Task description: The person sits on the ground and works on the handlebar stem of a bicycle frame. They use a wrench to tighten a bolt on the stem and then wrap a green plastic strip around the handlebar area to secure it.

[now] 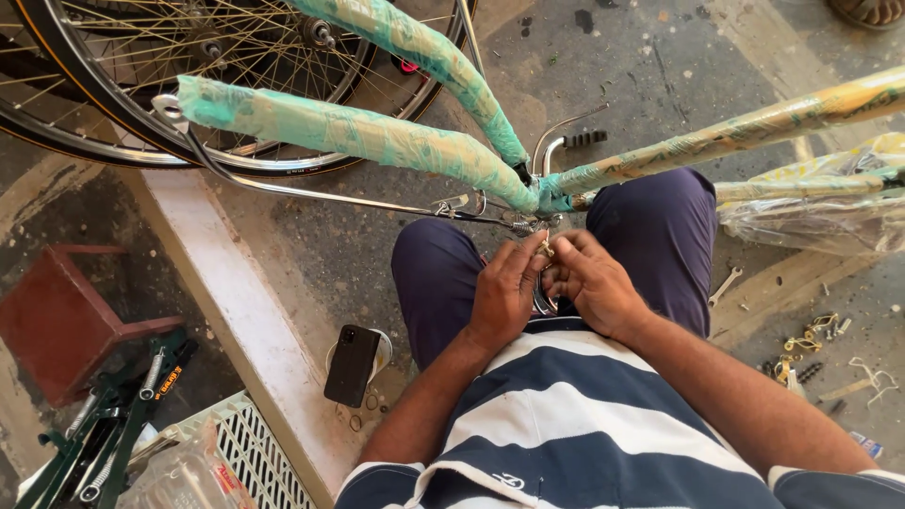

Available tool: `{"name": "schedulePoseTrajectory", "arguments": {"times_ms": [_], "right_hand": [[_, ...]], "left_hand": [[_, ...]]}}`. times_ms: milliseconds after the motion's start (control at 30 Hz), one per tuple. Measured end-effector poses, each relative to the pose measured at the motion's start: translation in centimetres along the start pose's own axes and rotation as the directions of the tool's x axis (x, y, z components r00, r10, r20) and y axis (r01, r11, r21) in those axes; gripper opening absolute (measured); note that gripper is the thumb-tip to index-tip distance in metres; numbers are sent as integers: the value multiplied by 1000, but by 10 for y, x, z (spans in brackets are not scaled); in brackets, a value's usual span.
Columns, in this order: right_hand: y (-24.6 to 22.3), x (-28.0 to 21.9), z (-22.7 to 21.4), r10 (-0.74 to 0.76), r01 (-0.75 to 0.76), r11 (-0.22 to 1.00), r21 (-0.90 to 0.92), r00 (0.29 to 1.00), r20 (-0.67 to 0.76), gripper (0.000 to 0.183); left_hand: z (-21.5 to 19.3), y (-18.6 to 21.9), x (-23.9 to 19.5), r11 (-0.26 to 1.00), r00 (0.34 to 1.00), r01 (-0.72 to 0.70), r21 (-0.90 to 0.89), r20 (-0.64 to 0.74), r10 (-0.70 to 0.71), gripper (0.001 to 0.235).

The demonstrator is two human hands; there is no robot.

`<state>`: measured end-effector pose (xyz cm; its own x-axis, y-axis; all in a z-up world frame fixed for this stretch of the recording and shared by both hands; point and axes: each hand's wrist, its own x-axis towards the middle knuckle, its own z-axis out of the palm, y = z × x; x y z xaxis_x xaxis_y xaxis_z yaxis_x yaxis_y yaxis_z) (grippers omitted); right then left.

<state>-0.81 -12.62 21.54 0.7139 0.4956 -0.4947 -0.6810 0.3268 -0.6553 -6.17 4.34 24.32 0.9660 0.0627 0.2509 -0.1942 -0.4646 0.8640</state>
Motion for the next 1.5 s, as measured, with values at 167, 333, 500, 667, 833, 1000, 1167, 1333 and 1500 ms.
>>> {"name": "schedulePoseTrajectory", "arguments": {"times_ms": [167, 333, 500, 667, 833, 1000, 1167, 1333, 1500], "right_hand": [[2, 1, 0, -65, 65, 998, 8, 997, 51, 20], [-3, 0, 2, 25, -31, 995, 94, 998, 59, 23], [-6, 0, 2, 12, -15, 992, 128, 1000, 22, 13], [-10, -4, 5, 6, -12, 997, 75, 996, 85, 13], [-11, -3, 7, 47, -52, 994, 100, 998, 47, 20], [-6, 0, 3, -16, 15, 1000, 19, 999, 49, 25], [-4, 2, -3, -157, 168, 978, -123, 983, 94, 26], [-10, -3, 10, -197, 200, 895, -398, 979, 49, 34], [-5, 9, 5, -266, 238, 863, -445, 964, 0, 28]], "left_hand": [[1, -1, 0, 999, 999, -33, 36, 4, 33, 33], [0, -1, 2, 997, 997, -66, 46, -26, 67, 33], [1, -2, 1, 998, 998, -55, 43, 7, 55, 34], [1, -1, 2, 997, 997, -72, 34, 12, 72, 33], [-1, -1, 2, 998, 998, -57, 29, 18, 56, 34], [-6, 2, 1, 995, 998, 25, -97, 52, -20, 39], [-16, -2, 0, 914, 950, 292, -282, 200, -241, 38], [-19, -13, 1, 969, 996, 48, -243, 90, -26, 34], [-18, 6, 1, 994, 996, 67, -81, 59, -62, 35]]}}
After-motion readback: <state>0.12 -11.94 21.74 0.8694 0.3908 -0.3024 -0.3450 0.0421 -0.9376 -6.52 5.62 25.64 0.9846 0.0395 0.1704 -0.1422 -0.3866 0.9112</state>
